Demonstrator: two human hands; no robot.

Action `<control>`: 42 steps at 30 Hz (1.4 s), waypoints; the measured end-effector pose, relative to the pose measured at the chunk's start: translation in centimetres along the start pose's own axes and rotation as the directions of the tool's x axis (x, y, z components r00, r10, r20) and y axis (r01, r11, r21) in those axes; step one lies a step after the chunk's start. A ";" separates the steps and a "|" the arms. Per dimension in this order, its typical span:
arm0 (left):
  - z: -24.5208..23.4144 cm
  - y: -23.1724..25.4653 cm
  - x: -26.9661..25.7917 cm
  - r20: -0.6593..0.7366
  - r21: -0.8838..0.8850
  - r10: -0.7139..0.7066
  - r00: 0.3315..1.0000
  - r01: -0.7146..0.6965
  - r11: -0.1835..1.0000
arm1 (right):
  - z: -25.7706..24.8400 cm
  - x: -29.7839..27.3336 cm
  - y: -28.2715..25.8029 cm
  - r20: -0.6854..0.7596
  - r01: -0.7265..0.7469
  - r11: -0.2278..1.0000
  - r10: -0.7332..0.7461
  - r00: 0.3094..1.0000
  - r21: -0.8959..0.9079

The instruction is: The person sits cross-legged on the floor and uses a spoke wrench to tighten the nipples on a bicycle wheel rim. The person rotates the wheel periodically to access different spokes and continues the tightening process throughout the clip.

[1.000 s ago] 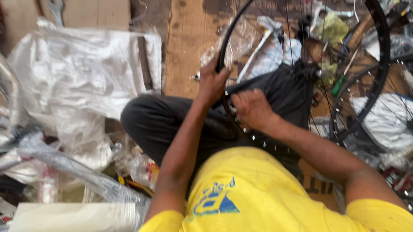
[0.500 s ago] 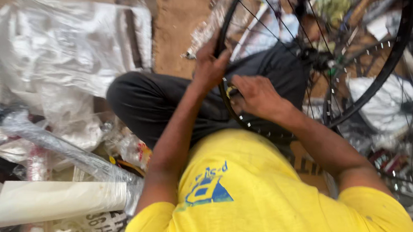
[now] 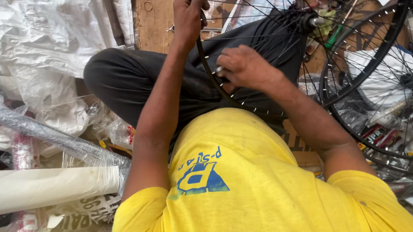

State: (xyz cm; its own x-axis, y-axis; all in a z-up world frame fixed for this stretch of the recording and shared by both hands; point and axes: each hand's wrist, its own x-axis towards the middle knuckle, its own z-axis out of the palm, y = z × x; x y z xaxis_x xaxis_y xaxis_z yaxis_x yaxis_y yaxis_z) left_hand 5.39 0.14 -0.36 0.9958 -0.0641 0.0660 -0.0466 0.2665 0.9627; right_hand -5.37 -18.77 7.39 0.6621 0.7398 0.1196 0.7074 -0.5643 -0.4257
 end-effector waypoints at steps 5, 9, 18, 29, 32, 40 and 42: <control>0.4 -0.9 -0.4 -0.083 -0.080 -0.080 0.993 0.074 0.994 | -1.4 -0.7 0.4 -0.367 0.060 0.997 -0.041 0.929 0.039; 1.0 -1.5 -2.5 -0.144 -0.172 -0.122 0.982 0.097 0.980 | -1.4 -1.0 -0.8 -0.438 -0.128 0.984 0.061 0.897 -0.126; -1.1 -5.0 -4.3 -0.140 -0.167 -0.027 0.990 0.003 0.986 | 1.8 1.4 -1.4 -0.137 -0.300 0.954 0.301 0.944 0.029; -2.6 -9.5 -2.7 -0.005 0.417 0.364 0.932 -0.328 0.848 | 4.0 2.1 -1.3 -0.012 -0.413 0.875 0.424 0.906 -0.254; -2.1 -7.3 -3.6 -0.095 -0.126 0.030 0.995 -0.042 0.991 | 4.0 2.2 -2.2 -0.033 -0.336 0.900 0.341 0.940 -0.277; -0.9 -2.9 -4.1 -0.080 -0.179 0.030 0.996 -0.044 0.983 | 3.6 1.1 -1.9 -0.086 -0.394 0.906 0.385 0.919 -0.158; -0.7 -2.5 -4.0 -0.046 -0.125 0.083 0.996 -0.088 0.988 | 4.5 2.2 -2.1 0.027 -0.488 0.813 0.522 0.852 -0.316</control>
State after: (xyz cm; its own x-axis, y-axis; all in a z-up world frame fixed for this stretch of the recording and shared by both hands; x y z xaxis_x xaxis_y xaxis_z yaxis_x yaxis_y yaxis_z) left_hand 1.56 0.45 -3.18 0.9911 0.0022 0.1333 -0.1236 0.3896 0.9126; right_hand -6.57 -14.31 4.51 0.9272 0.3457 -0.1443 0.3302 -0.9362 -0.1208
